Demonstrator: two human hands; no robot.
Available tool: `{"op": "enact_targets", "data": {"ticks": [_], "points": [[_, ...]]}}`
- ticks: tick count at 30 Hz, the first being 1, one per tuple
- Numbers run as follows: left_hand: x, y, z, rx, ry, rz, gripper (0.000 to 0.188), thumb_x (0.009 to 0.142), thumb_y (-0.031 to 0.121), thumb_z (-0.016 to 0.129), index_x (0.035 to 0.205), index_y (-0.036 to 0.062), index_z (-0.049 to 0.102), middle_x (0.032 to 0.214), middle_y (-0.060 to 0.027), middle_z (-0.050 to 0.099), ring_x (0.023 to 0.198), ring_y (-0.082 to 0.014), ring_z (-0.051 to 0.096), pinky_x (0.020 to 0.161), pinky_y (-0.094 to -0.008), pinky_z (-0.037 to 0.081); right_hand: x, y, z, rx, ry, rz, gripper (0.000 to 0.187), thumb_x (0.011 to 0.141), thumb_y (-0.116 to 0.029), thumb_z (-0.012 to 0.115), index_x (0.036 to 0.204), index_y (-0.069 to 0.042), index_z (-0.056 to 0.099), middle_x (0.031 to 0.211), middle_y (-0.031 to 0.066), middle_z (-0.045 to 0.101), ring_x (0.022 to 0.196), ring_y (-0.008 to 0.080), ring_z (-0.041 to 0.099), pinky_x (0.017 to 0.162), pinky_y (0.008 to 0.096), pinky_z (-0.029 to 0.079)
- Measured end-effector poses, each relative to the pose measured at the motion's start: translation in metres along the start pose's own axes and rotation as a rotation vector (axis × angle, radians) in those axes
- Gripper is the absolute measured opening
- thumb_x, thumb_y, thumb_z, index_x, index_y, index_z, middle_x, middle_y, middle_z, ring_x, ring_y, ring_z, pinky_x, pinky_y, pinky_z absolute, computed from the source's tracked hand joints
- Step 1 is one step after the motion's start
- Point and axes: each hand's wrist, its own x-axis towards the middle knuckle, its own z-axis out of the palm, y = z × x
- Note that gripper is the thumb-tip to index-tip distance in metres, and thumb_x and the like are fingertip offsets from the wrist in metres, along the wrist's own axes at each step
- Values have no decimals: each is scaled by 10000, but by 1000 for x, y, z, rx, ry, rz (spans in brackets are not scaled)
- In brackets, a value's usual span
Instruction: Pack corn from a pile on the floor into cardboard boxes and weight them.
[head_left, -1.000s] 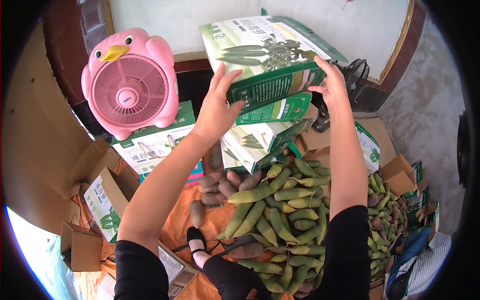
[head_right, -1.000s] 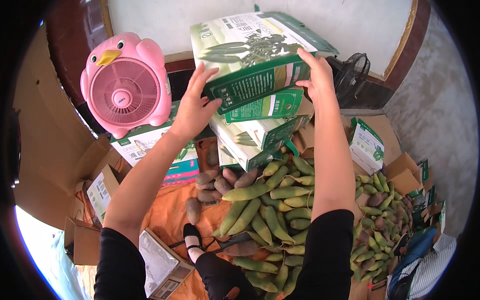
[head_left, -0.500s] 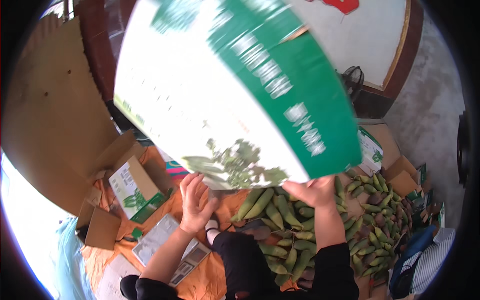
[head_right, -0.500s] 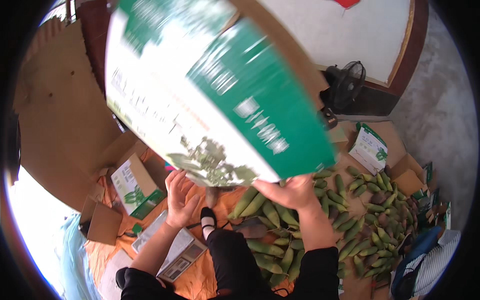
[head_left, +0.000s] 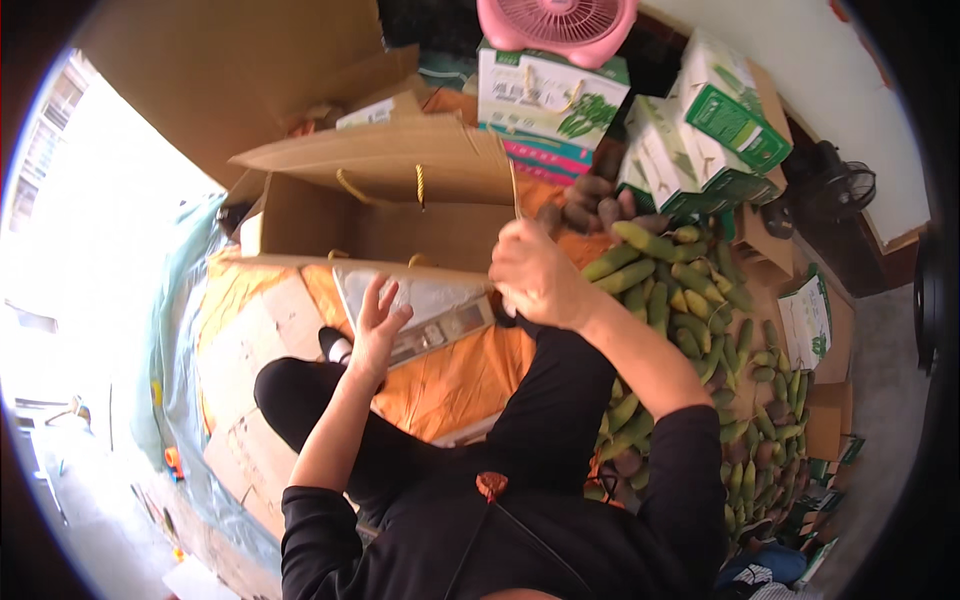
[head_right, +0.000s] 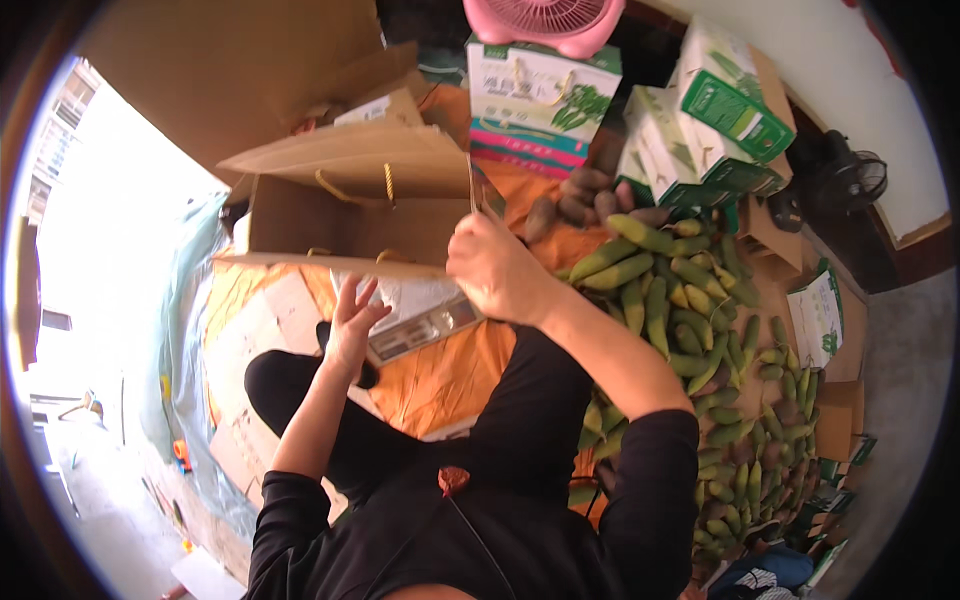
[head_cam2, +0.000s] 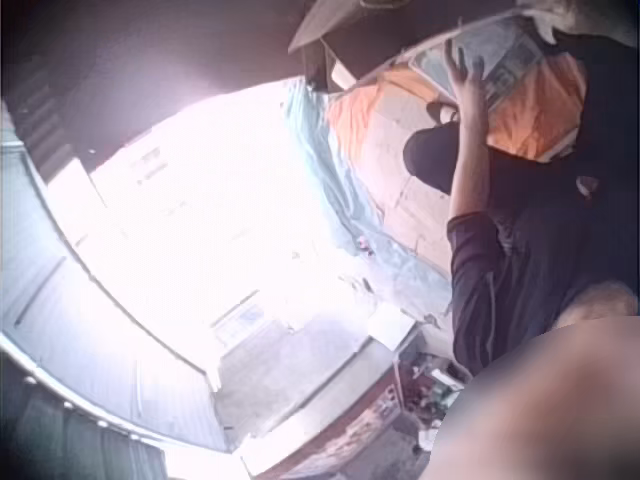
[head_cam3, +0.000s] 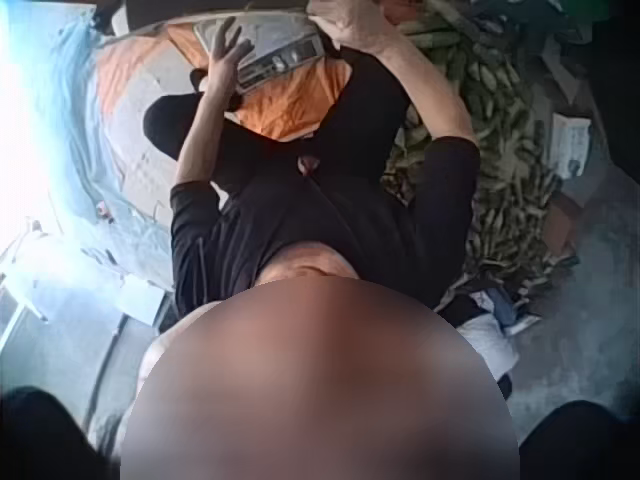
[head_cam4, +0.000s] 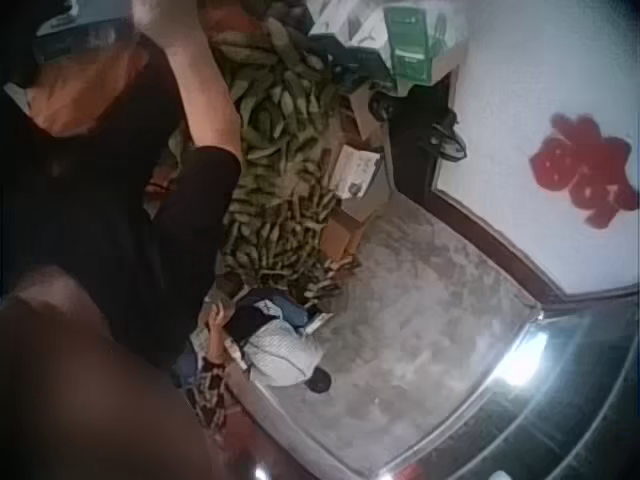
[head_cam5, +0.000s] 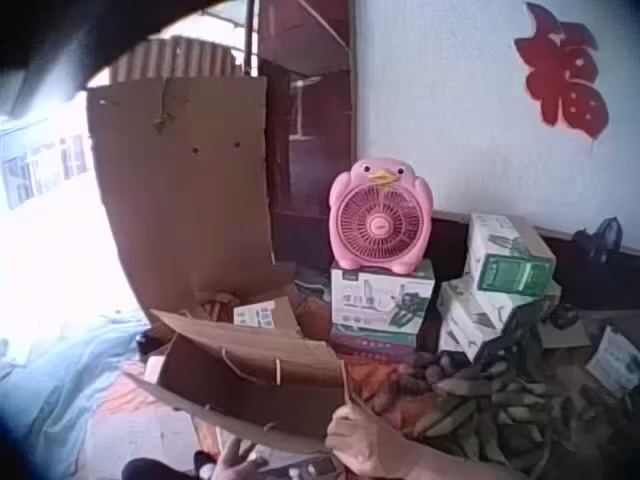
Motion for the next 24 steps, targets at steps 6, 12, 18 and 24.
{"op": "enact_targets", "data": {"ticks": [6,12,18,24], "points": [[-34,9,-36,262,133,18,592,839,3,586,1390,86,389,1415,-99,390,1298,-228,397,954,-319,409,7,19,66,230,-18,87,164,676,13,667,701,-24,509,818,68,476,932,277,471,814,358,410],[-65,60,-51,371,346,451,202,905,-32,513,1085,-14,601,941,-74,633,837,-115,586,755,-239,472,1,29,81,339,-47,159,210,658,11,711,720,-22,513,837,55,476,1003,258,480,842,360,409],[-38,116,-84,719,648,666,165,912,50,543,1023,-25,640,948,-107,667,930,-167,618,846,-288,461,-20,68,85,32,-123,134,176,625,-46,733,770,-27,637,929,51,600,1040,249,530,857,342,468],[2,97,-91,988,49,149,240,901,194,588,1059,36,676,987,-142,678,927,-209,636,856,-324,475,-35,98,85,-164,-191,142,98,612,1,633,674,-56,682,989,64,637,1074,264,542,836,364,493]]}}
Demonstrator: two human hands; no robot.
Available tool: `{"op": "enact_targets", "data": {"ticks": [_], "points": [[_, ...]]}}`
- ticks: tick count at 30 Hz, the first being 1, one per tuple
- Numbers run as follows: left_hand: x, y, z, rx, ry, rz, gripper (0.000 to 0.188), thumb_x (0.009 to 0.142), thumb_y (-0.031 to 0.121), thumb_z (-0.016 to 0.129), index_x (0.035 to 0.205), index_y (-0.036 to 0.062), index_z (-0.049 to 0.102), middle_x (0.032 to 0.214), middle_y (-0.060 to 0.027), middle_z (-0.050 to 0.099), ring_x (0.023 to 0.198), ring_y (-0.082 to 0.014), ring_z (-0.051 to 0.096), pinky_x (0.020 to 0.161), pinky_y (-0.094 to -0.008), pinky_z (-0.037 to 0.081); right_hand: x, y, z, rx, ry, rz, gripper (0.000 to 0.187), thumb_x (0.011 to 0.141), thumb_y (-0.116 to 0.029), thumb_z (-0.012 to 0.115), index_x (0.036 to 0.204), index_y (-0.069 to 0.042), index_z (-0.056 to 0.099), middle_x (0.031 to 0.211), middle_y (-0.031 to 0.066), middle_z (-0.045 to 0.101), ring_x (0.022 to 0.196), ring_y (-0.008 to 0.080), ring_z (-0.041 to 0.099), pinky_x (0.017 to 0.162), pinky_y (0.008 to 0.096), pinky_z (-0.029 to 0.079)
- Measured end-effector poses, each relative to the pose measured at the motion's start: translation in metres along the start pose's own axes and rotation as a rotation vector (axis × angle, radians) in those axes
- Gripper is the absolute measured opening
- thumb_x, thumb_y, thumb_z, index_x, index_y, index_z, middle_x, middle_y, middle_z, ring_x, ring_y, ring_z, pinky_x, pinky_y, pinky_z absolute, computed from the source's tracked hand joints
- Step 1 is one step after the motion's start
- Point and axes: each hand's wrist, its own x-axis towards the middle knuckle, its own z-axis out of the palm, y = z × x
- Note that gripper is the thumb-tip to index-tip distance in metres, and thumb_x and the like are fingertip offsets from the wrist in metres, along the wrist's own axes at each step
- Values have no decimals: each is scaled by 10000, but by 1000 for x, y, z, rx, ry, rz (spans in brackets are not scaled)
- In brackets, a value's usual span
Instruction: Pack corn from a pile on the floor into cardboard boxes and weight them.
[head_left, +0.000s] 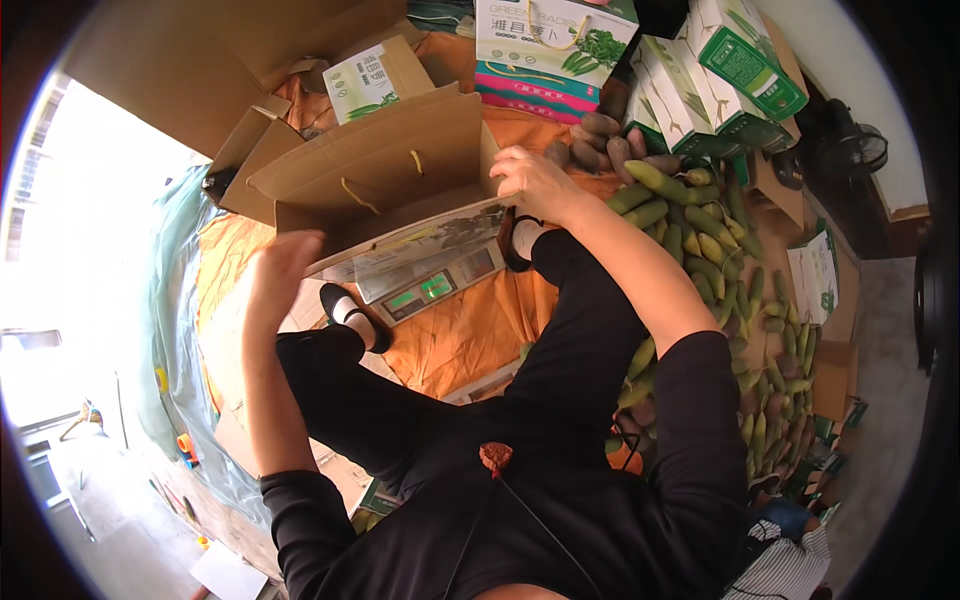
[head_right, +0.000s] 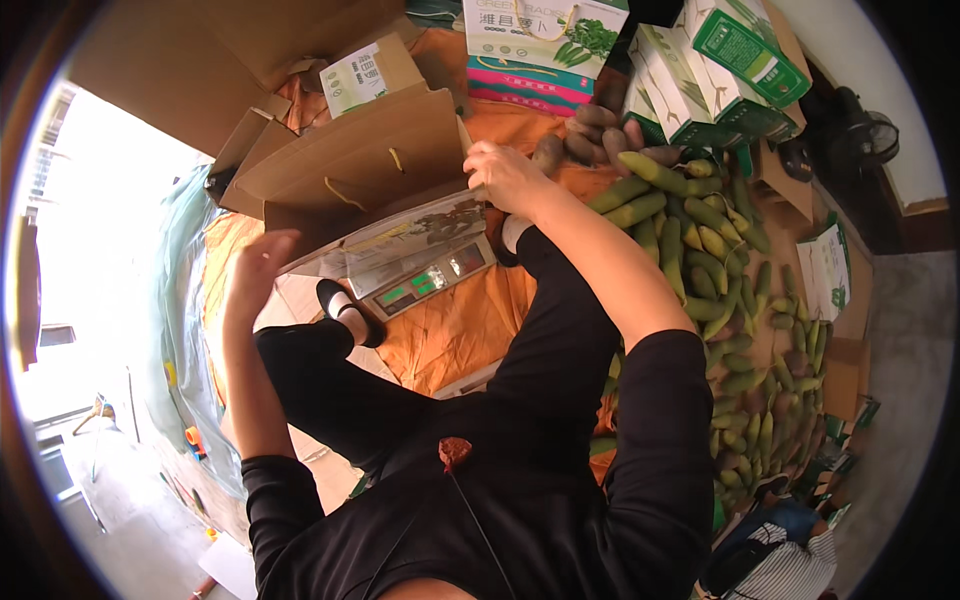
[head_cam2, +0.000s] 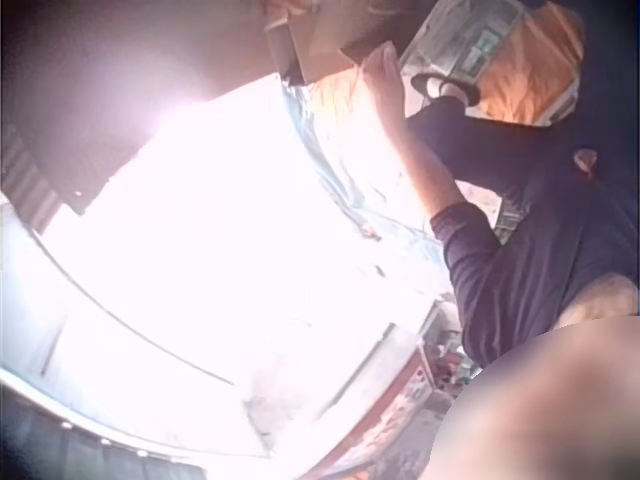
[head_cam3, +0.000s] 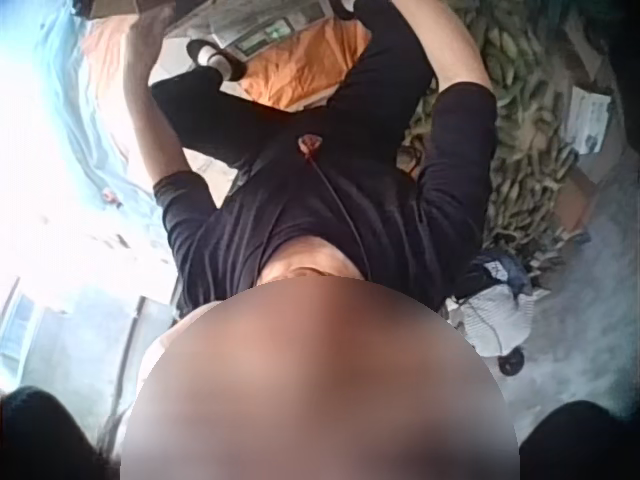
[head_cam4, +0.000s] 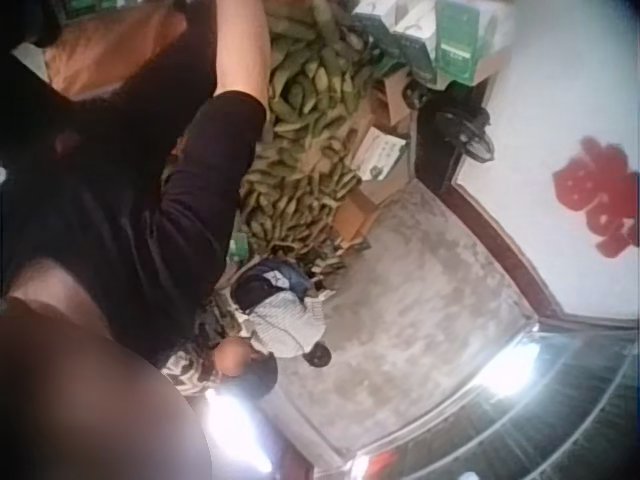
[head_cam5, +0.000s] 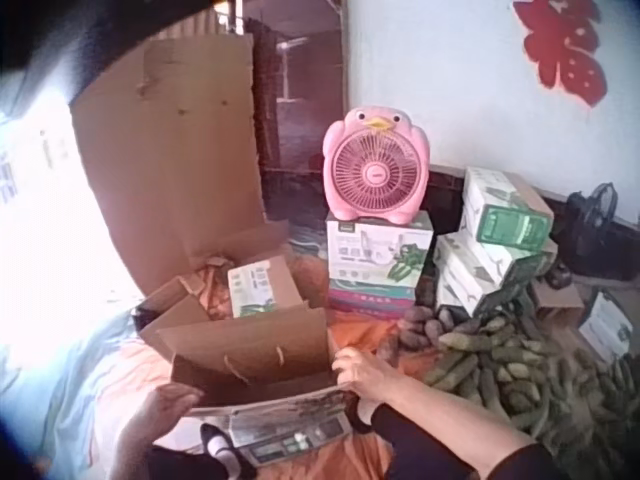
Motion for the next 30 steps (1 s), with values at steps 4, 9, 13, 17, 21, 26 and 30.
{"op": "enact_targets", "data": {"ticks": [4,9,13,17,21,26,30], "points": [[-5,2,29,107,-356,32,398,856,292,660,1170,50,627,1200,-154,599,1138,-262,553,956,-367,430,2,5,1,2,-24,44,113,644,-21,604,697,-60,696,1032,97,630,1085,266,535,851,346,483],[-8,-1,39,71,-366,114,587,753,376,723,1261,125,568,1333,-166,495,1214,-366,474,1005,-432,390,5,16,2,41,-129,102,133,714,-75,588,771,-93,707,1134,105,598,1195,289,468,949,363,428],[-9,-9,52,229,-343,100,659,750,347,726,1334,148,494,1344,-135,486,1241,-342,442,1035,-446,341,2,13,0,71,-57,71,275,636,74,603,847,-66,709,1018,106,633,1104,271,527,896,342,459],[-11,-3,63,374,-314,132,737,733,320,739,1381,163,426,1313,-115,506,1225,-317,453,1025,-445,332,16,-4,-18,178,-139,229,188,718,-134,646,890,-89,705,957,92,658,1063,270,553,863,362,473],[-3,8,71,479,-281,78,773,685,300,768,1368,163,432,1247,-104,544,1176,-303,490,987,-446,355,26,-47,-8,-26,-370,206,605,638,-529,744,1102,-155,642,1064,63,657,1065,248,584,870,410,460],[4,11,84,561,-281,72,736,636,265,787,1297,141,488,1169,-99,586,1119,-304,524,954,-439,379,51,-67,20,48,-616,308,576,548,-362,817,1041,-130,631,1003,87,663,1010,286,610,808,415,514],[15,-6,90,528,-242,128,652,586,262,793,1172,101,557,1079,-114,617,1050,-314,545,901,-447,408,53,-69,32,-13,-522,296,483,568,-294,821,988,-133,646,934,76,679,960,287,634,786,409,518]]}}
